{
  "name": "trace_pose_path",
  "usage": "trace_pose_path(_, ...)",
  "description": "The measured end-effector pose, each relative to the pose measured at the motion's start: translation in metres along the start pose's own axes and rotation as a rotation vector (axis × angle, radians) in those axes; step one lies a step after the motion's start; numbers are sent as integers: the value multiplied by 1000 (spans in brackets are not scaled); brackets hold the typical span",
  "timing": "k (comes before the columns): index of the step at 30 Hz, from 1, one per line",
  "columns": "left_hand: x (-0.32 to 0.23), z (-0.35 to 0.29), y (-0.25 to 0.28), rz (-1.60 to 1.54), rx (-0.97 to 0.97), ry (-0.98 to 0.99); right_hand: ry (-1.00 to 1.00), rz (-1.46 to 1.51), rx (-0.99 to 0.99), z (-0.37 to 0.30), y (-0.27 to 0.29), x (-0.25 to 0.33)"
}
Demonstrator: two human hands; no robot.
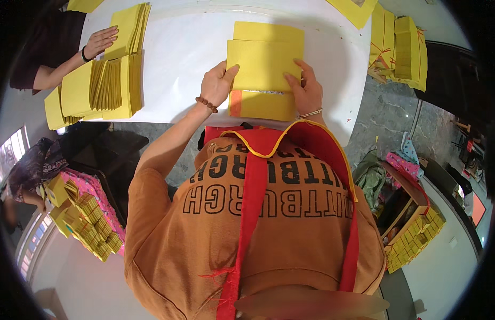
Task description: The recorder is folding yellow joss paper and applying small foil squares onto each sheet.
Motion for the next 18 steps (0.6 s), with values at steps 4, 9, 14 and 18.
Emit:
trace_pose_path(4, 5, 5, 0, -79, -46, -60, -8, 85, -68, 1, -2, 2)
trace_pose_path(9, 10, 9, -4, -170, -16, 61, -27, 92, -117, 3, -4, -9)
trace_pose_path(14, 15, 10, -1, -311, -93, 15, -24, 97, -106, 4, -8, -9)
trace_pose_path(18, -17, -1, 17, -105, -172, -20, -23, 136, -137, 3, -4, -10)
Point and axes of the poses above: each hand's wrist, its own z-axis towards the middle knuckle, its own y-axis out of the back of the hand, x = y × z, the point moved 9 cm from there along z, towards the middle knuckle, and after that the axes turned 8 degrees about -x, right-handed, at the moved point
